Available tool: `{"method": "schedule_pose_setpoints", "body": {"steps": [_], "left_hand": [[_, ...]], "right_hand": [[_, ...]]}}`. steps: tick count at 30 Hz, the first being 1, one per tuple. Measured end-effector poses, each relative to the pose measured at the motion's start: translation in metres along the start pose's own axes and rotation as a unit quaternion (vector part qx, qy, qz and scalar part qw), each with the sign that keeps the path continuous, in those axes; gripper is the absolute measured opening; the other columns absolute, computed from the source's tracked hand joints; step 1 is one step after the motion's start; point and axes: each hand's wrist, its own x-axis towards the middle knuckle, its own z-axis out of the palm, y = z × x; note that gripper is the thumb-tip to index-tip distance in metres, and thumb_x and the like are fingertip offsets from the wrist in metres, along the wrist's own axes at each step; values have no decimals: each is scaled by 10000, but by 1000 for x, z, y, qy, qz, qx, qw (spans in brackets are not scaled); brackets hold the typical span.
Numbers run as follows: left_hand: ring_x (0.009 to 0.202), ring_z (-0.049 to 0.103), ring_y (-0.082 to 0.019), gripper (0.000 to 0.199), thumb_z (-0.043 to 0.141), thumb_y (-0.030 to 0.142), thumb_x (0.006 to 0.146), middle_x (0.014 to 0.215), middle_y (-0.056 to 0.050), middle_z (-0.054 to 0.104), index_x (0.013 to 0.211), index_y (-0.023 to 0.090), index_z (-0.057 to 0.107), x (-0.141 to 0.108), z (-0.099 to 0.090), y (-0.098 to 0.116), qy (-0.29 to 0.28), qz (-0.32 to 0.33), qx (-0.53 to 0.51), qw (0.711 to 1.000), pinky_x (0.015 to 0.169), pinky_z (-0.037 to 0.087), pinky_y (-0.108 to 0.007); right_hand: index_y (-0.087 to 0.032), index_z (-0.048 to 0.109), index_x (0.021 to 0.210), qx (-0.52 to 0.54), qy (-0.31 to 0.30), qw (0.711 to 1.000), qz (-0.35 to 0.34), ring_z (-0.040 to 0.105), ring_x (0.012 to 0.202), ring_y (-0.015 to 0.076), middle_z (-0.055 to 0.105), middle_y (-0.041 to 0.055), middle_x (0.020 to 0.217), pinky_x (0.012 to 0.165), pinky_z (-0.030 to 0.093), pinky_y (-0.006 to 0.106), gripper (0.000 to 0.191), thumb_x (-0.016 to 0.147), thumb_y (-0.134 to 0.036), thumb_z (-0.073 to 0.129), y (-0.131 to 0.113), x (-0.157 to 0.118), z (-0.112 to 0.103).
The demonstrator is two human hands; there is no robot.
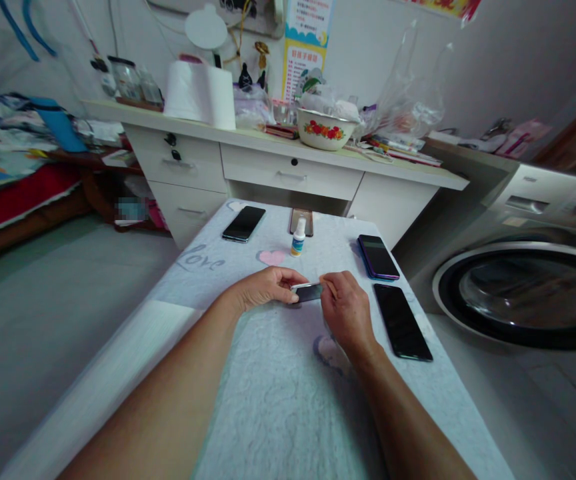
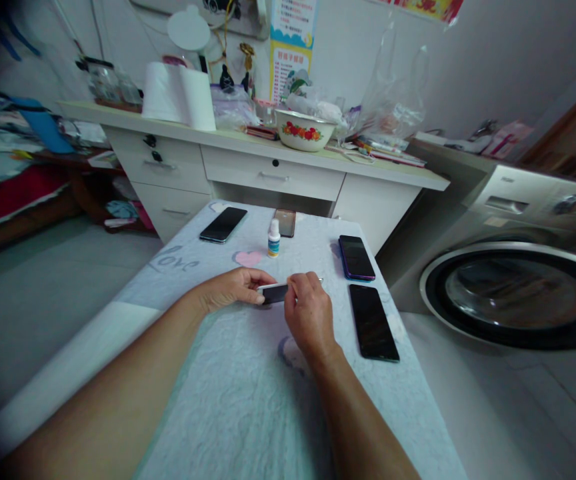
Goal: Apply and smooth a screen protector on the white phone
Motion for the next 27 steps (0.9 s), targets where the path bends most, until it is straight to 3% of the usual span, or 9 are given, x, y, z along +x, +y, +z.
{"method": "schedule_pose_setpoints", "body": {"steps": [8, 16, 27], "left_hand": [[757, 572, -113, 423, 759, 152, 600, 892, -28, 675, 1017, 138, 688, -1, 1, 3, 22, 1, 30, 999, 753, 447, -265], [815, 575, -127, 436, 782, 157, 572, 904, -27, 674, 997, 140, 686, 2, 2, 2, 22, -1, 18, 1000, 766, 440, -268], [688, 530, -94, 325, 786, 187, 590, 753, 20, 623, 890, 128, 674, 4, -2, -2, -7, 25, 27, 999, 685, 406, -235]], "right_hand": [[-185, 615, 919, 8, -18, 1000, -13, 578, 796, 184, 596, 54, 854, 729, 442, 292, 162, 864, -125, 475, -4, -2, 5], [-186, 611, 924, 25, -30, 999, -34, 574, 805, 174, 587, 57, 872, 737, 453, 277, 165, 888, -129, 460, -12, -3, 8], [-166, 612, 979, 12, -63, 995, -70, 551, 739, 152, 557, 53, 851, 680, 440, 246, 183, 916, -162, 440, -24, -5, 13]]}}
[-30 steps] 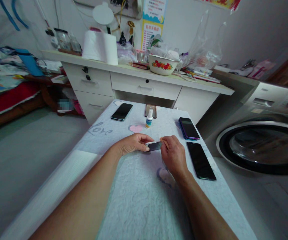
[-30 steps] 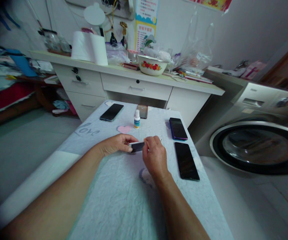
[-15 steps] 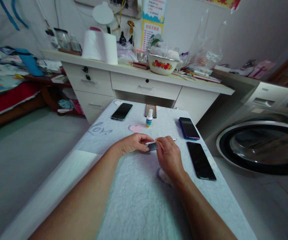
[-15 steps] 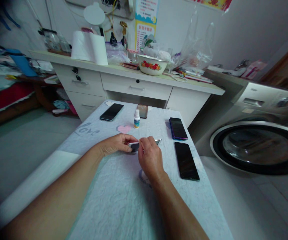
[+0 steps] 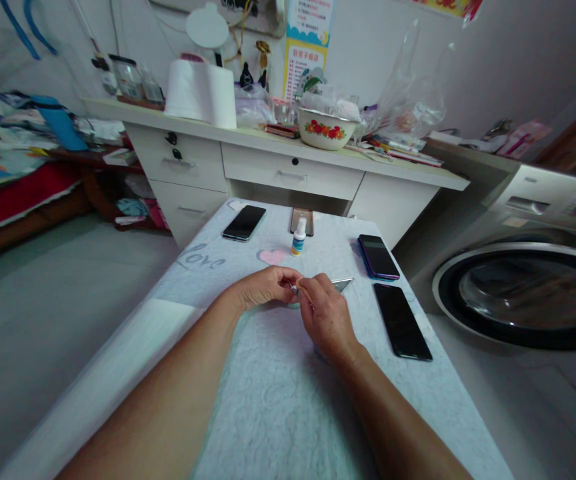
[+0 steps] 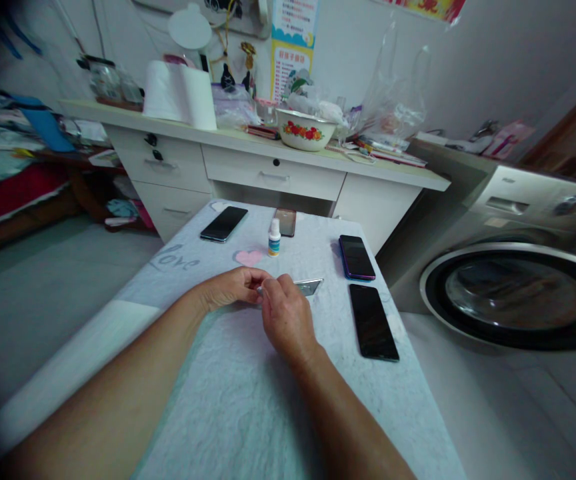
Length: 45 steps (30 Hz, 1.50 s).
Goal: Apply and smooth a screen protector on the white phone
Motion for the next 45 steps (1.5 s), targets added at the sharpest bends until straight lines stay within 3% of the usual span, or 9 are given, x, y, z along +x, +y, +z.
{"method": "schedule_pose_setpoints", "body": {"steps": [16, 22, 29, 45], "left_hand": [[796, 610, -148, 378, 777, 169, 583, 871, -31, 701, 948, 126, 688, 0, 1, -1, -2, -5, -10, 1000, 786, 454, -292], [773, 600, -146, 394, 796, 165, 545, 846, -28, 694, 924, 119, 699, -1, 5, 5, 13, -10, -12, 1000, 764, 455, -284], [712, 573, -111, 417, 830, 231, 554, 781, 2, 660, 930, 125, 687, -1, 3, 2, -11, -10, -38, 999, 711, 430, -246], [718, 502, -105, 336, 780, 216, 595, 772, 15, 589, 904, 141, 672, -1, 2, 3, 5, 4, 27, 1000, 686, 386, -246]], "right_hand": [[-167, 617, 978, 4, -17, 999, -43, 561, 769, 163, 577, 71, 881, 693, 458, 245, 216, 905, -124, 419, -11, 1, 3], [-184, 615, 990, 14, -18, 999, -32, 573, 776, 157, 584, 65, 898, 704, 461, 239, 208, 901, -126, 436, -10, 0, 2], [-176, 620, 1001, -1, -8, 1000, -13, 572, 745, 151, 576, 59, 870, 679, 452, 238, 192, 904, -147, 457, -6, -1, 1], [-181, 619, 976, -5, 15, 1000, 26, 580, 795, 159, 579, 52, 883, 713, 450, 254, 175, 906, -155, 460, 4, -1, -3]]}}
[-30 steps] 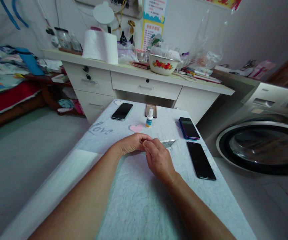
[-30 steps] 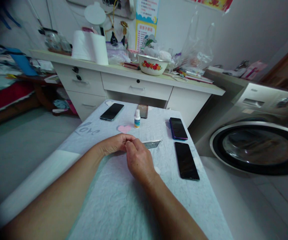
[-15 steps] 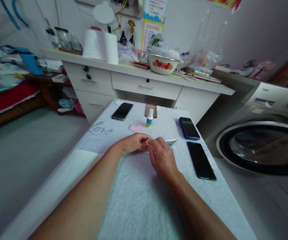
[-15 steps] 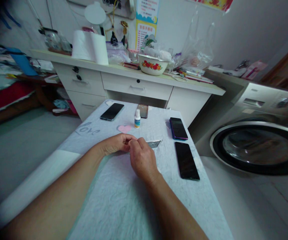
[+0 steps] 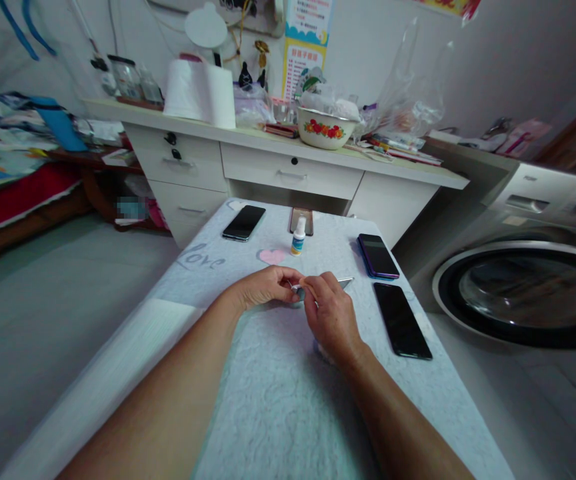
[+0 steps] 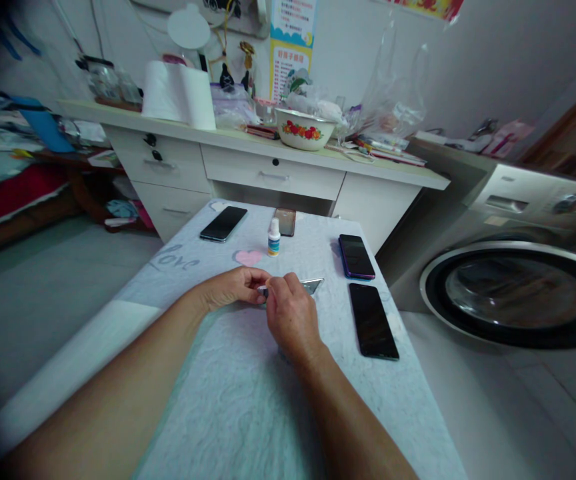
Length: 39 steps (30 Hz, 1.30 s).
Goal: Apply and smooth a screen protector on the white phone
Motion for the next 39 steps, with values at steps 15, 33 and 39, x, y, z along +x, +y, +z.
{"method": "schedule_pose_setpoints", "body": {"steps": [15, 33, 39], "left_hand": [[691, 500, -92, 326, 773, 213, 603, 759, 20, 590, 899, 127, 665, -1, 2, 3, -3, -7, -4, 1000, 664, 374, -231], [726, 542, -107, 343, 766, 225, 624, 799, 1, 625, 938, 129, 668, 0, 0, 0, -8, -4, 10, 1000, 688, 411, -237], [732, 534, -114, 339, 770, 210, 599, 786, 4, 615, 914, 131, 672, 0, 0, 0, -6, 3, 7, 1000, 695, 411, -247]], "right_hand": [[-169, 624, 967, 16, 6, 1000, 4, 576, 790, 162, 582, 55, 876, 719, 449, 258, 172, 910, -149, 463, 0, 0, 0], [-178, 614, 970, 38, 6, 999, 5, 584, 803, 165, 586, 52, 872, 746, 460, 266, 167, 900, -144, 467, 1, 0, 1], [-184, 617, 966, 27, 1, 1000, 5, 579, 801, 164, 589, 49, 871, 727, 456, 261, 167, 888, -134, 479, 2, -1, 1]]}}
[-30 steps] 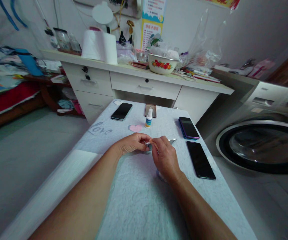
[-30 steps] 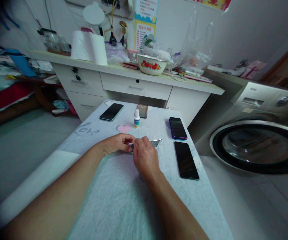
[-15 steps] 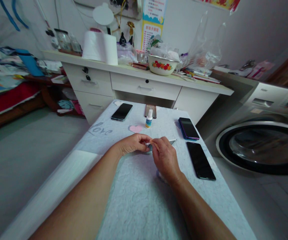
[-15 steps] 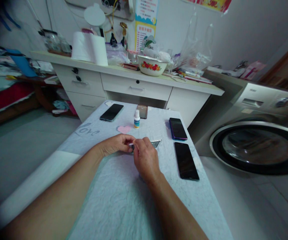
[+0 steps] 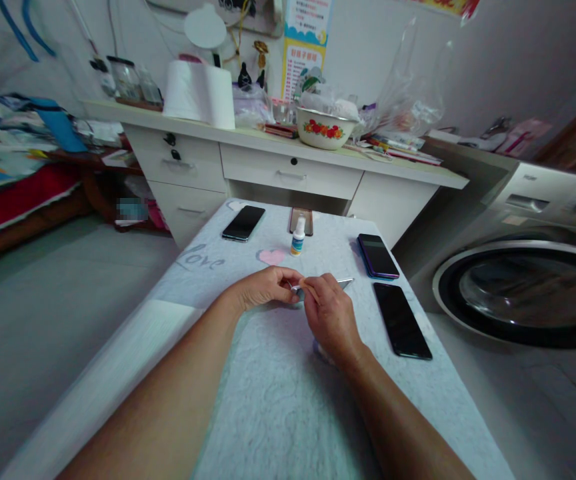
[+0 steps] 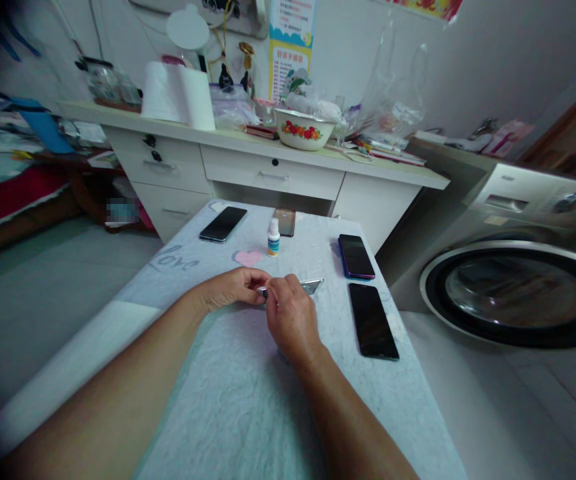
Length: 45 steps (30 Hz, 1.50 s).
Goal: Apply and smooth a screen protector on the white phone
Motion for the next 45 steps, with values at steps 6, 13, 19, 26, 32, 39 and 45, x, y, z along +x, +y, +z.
{"method": "schedule_pose_setpoints", "body": {"steps": [6, 13, 19, 26, 32, 39, 45], "left_hand": [[721, 517, -112, 366, 780, 251, 602, 768, 8, 586, 925, 127, 659, 0, 0, 0, -2, -2, 3, 1000, 680, 393, -245], [715, 532, -106, 353, 782, 245, 606, 760, 18, 594, 918, 130, 662, 0, 1, 1, 2, -4, 2, 1000, 691, 403, -247], [767, 556, -119, 340, 779, 219, 602, 813, 2, 625, 912, 129, 673, 0, 2, 3, 5, -7, -8, 1000, 733, 423, -260], [762, 552, -121, 407, 766, 184, 597, 882, -22, 662, 994, 141, 681, -2, 3, 6, 27, -27, -9, 999, 734, 435, -276], [782, 573, -128, 410, 749, 167, 602, 906, -33, 674, 1006, 146, 685, -2, 1, 3, 27, -30, -14, 999, 761, 452, -289], [772, 571, -131, 471, 754, 196, 596, 905, -32, 663, 1058, 147, 676, -3, 0, 1, 32, -33, 5, 999, 758, 451, -297], [787, 569, -132, 458, 747, 189, 603, 906, -30, 662, 1053, 141, 676, -3, 0, 2, 32, -36, 13, 999, 769, 439, -298]], "right_hand": [[-192, 614, 964, 6, 3, 1000, 0, 583, 803, 163, 589, 46, 872, 735, 455, 261, 163, 881, -131, 487, -1, 0, -2], [-182, 611, 981, 13, -3, 1000, 0, 586, 808, 168, 591, 51, 878, 745, 462, 272, 166, 883, -133, 486, -1, 0, -3], [-182, 613, 982, 17, 0, 1000, -1, 590, 813, 167, 594, 53, 888, 757, 466, 273, 166, 897, -143, 476, 0, 0, -3], [-180, 629, 952, -12, 9, 1000, 17, 590, 820, 170, 597, 56, 880, 763, 456, 273, 175, 891, -136, 470, 5, 1, -6], [-177, 643, 931, -43, 21, 998, 36, 584, 795, 161, 597, 50, 854, 733, 439, 253, 184, 867, -129, 478, 8, 2, -11], [-179, 640, 886, -69, 41, 995, 58, 574, 772, 155, 597, 48, 847, 702, 424, 248, 169, 856, -143, 478, 9, 2, -13], [-180, 632, 858, -76, 40, 995, 57, 562, 763, 157, 585, 42, 822, 685, 413, 248, 165, 852, -131, 475, 8, 2, -11]]}}
